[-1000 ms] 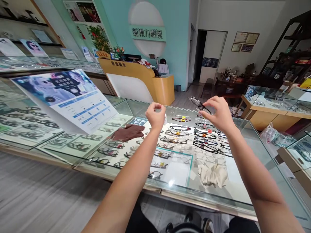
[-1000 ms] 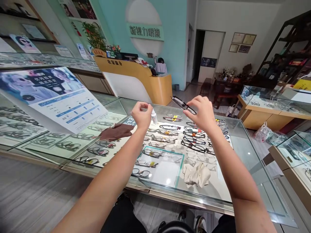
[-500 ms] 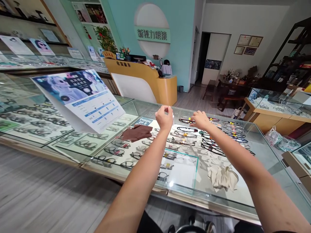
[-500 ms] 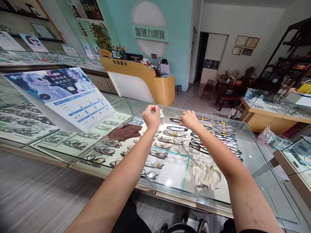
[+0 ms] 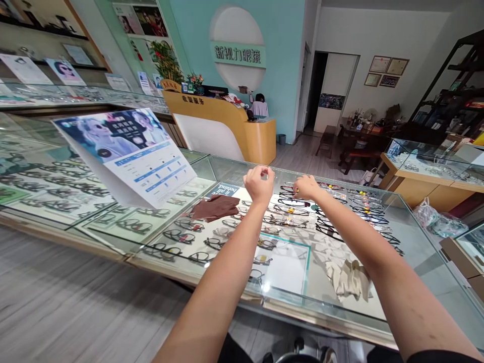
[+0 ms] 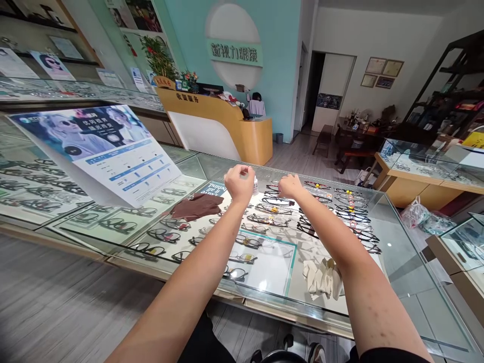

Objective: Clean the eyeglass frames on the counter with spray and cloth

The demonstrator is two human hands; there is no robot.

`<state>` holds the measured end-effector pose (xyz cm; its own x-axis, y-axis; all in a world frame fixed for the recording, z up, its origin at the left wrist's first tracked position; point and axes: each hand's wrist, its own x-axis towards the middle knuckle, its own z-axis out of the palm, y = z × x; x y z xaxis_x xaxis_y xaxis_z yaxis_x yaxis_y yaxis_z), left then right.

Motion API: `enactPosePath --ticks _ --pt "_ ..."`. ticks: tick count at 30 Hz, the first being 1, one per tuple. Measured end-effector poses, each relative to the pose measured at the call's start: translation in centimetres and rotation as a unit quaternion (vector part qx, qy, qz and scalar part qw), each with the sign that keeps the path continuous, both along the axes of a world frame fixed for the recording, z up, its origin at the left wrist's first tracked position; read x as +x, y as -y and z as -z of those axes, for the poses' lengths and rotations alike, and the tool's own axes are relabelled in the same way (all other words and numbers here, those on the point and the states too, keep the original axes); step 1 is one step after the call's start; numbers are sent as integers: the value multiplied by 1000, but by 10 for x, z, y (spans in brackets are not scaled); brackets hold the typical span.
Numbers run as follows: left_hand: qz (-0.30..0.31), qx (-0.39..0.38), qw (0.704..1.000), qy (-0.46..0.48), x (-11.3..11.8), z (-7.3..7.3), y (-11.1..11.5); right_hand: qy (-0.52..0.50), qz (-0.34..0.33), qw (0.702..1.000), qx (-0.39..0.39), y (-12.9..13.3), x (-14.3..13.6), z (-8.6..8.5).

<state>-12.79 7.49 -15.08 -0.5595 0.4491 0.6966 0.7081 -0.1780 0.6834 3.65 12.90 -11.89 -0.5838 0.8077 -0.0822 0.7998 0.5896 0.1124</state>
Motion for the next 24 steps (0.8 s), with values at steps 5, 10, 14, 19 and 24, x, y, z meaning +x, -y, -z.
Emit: enactPosePath --ticks 5,10,14,19,24 --pt "-6 -8 1000 -11 0 1 1 -9 15 1000 1 -7 0 0" --pt "-3 -7 1000 -27 0 0 1 -18 7 1000 -21 -11 2 7" --pt "0 -6 1000 -29 1 0 1 -58 4 998 -22 -9 3 4" --pt "1 -1 999 -51 3 1 1 -153 7 988 -12 -2 21 -22" --pt "33 -6 997 -72 5 3 0 -265 25 964 0 27 68 -35"
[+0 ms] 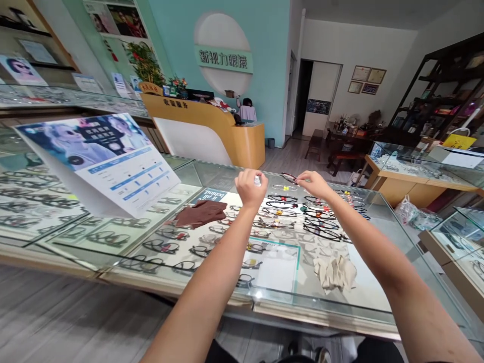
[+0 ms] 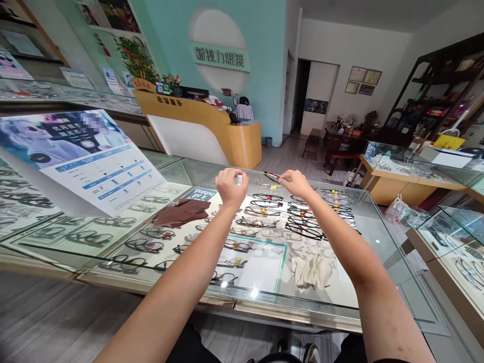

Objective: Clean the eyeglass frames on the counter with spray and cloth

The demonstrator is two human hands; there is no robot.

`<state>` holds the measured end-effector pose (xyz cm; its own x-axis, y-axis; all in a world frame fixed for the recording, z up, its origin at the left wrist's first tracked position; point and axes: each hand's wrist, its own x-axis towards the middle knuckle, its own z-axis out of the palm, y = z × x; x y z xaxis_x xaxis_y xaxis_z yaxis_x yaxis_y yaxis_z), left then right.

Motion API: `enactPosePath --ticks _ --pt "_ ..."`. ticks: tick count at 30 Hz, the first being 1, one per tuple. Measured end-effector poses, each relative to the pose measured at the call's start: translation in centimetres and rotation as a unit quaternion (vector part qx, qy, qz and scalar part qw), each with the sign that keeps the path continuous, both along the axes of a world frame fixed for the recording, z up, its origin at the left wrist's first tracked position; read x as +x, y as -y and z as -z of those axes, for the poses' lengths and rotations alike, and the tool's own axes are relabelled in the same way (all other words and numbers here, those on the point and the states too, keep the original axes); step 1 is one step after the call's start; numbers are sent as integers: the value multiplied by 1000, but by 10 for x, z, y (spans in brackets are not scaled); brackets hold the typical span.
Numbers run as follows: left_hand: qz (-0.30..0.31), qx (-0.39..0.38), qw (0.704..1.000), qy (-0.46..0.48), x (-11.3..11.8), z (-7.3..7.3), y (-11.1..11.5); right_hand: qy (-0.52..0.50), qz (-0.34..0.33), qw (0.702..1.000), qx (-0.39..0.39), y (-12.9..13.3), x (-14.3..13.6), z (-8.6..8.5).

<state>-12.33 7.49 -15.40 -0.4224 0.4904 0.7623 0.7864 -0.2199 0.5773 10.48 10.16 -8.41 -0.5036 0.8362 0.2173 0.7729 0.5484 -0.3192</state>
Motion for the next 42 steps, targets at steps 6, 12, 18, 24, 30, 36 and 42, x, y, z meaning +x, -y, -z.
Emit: enactPosePath --ticks 6,12,18,24,30,36,42 --pt "53 0 998 -25 14 -8 6 -320 42 942 -94 58 75 24" --pt "231 -3 972 -52 81 -27 36 -455 66 883 -98 84 113 48" --pt "424 -138 887 122 131 -19 56 -471 68 877 -64 88 112 60" --pt "536 -267 734 320 129 -2 63 -394 30 917 50 108 98 63" --pt "613 -418 561 367 112 -8 68 -262 -24 946 190 130 86 69" --pt "612 -472 405 489 108 -7 69 -168 -64 956 232 139 80 70" --pt "599 -417 509 457 112 -8 71 -166 -40 954 248 141 81 70"
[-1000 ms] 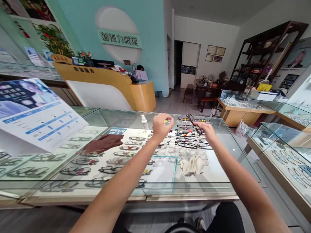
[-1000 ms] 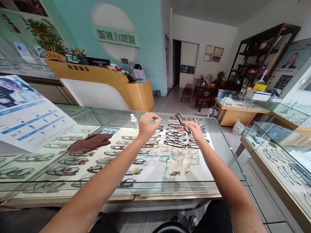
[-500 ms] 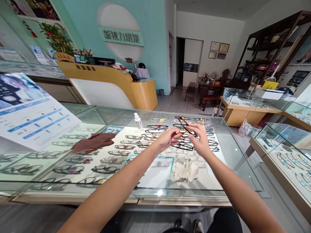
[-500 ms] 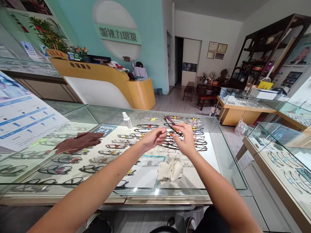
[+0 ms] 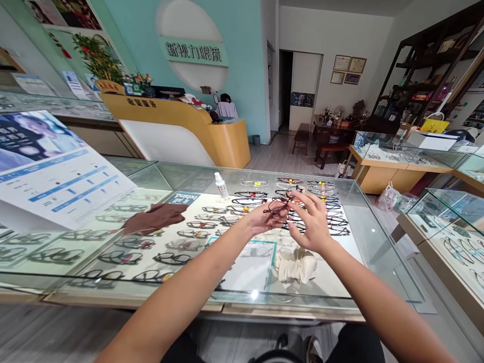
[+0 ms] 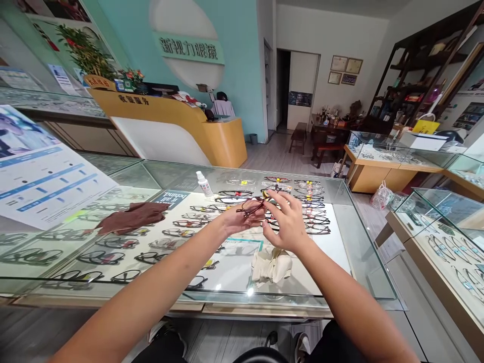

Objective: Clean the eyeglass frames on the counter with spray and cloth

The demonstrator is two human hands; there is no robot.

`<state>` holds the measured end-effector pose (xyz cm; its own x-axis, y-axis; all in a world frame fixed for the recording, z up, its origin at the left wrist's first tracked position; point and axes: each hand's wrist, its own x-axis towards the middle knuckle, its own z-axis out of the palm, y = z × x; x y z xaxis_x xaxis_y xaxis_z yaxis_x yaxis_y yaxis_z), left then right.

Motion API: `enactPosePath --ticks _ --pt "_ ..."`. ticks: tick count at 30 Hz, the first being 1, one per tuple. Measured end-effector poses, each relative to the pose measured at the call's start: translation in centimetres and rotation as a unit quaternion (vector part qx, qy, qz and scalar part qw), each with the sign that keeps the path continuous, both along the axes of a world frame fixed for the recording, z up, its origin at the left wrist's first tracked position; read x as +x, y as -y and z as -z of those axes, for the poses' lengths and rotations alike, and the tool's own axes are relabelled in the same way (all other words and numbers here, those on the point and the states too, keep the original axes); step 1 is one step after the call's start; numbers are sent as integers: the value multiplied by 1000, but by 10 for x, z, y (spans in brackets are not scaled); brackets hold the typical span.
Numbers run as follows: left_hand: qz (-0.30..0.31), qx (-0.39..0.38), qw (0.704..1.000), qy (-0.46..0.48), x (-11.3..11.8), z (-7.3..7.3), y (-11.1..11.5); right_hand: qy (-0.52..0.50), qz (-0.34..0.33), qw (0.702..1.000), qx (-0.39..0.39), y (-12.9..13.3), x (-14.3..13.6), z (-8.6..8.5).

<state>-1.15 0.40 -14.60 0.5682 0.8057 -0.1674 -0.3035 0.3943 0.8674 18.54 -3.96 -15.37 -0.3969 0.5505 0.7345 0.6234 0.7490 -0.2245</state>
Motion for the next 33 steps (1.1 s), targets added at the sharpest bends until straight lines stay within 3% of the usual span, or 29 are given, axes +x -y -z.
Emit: enactPosePath --ticks 4,7,12,19,22,26,33 --pt "-113 117 985 -64 6 2 -2 -144 30 985 -91 -5 -2 0" --pt "-171 240 946 -133 9 5 -2 -273 -20 931 -243 -16 -3 1" --pt "-198 349 896 -188 12 10 2 -412 -99 805 -415 -27 -6 6" --pt "-178 362 890 -211 10 11 3 -486 -132 705 -499 -26 -5 9" --pt "-193 364 888 -205 9 13 -1 -497 -152 686 -510 -27 -2 4" --pt "-227 341 891 -195 5 17 -9 -496 -142 687 -511 -28 3 -5" --pt "-279 380 830 -298 -2 15 -10 -473 -117 702 -519 -32 7 -5"
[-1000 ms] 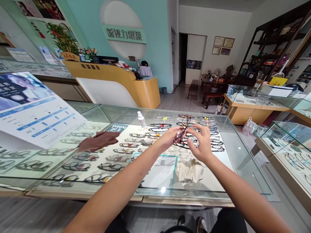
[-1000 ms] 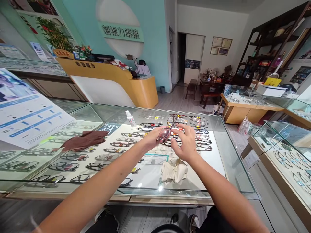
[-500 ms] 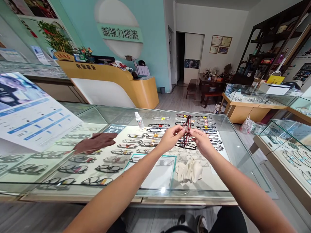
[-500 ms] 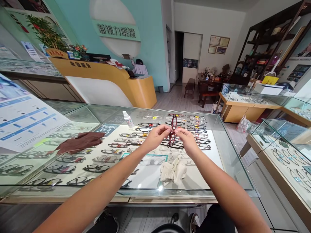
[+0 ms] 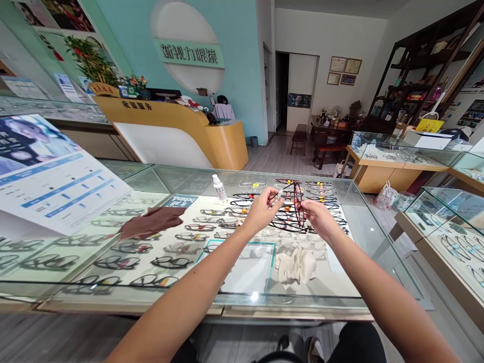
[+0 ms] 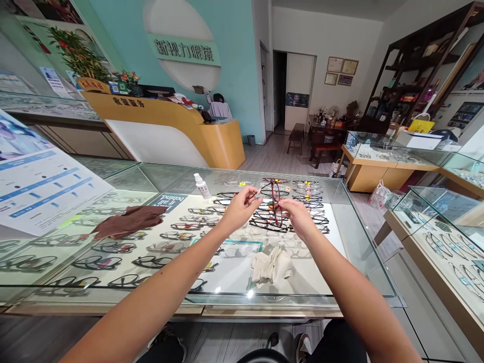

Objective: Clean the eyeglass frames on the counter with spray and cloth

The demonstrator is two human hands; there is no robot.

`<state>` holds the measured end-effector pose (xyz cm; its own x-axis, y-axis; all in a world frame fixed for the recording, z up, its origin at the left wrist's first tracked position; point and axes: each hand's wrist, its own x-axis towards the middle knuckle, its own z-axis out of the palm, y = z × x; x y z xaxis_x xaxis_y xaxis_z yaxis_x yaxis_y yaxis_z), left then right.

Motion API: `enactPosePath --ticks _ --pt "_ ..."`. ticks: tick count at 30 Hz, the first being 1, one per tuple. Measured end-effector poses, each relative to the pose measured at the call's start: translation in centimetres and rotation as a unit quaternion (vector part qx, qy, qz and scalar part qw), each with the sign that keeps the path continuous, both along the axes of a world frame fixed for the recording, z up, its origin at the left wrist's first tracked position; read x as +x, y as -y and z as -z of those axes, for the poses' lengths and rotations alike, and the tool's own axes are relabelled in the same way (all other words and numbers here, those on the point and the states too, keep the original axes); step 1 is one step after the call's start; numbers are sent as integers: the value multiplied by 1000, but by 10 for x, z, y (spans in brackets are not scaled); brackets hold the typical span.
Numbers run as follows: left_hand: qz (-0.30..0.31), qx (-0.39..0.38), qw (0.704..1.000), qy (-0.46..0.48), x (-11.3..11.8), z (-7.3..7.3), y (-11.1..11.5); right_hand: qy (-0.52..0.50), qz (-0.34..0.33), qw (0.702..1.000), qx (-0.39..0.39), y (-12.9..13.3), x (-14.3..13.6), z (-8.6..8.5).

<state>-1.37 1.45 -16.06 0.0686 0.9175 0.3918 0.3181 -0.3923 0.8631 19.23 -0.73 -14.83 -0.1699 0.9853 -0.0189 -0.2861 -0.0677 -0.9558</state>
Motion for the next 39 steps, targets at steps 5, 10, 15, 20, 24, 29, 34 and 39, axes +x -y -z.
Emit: enactPosePath --ticks 5,10,15,20,24,29,34,39 --pt "-40 21 999 1 -2 -4 1 12 -18 1000 3 -1 -1 3" --pt "-52 23 998 3 -4 -3 -1 16 -57 998 -14 1 1 -2" --pt "-51 38 998 18 -7 -1 -6 -9 -111 993 -36 4 5 -9" --pt "-14 -7 991 136 -8 2 -17 -50 -148 986 -66 6 6 -8" --pt "-85 12 980 181 -6 1 -16 -81 -97 991 -48 2 9 -5" --pt "-157 260 953 -15 -1 -3 5 -96 -56 993 -40 -1 12 -5" --pt "4 320 921 -221 6 -2 15 -112 -66 991 -32 2 11 -7" --pt "-17 321 915 -244 3 2 10 -104 -66 992 -16 5 9 -10"
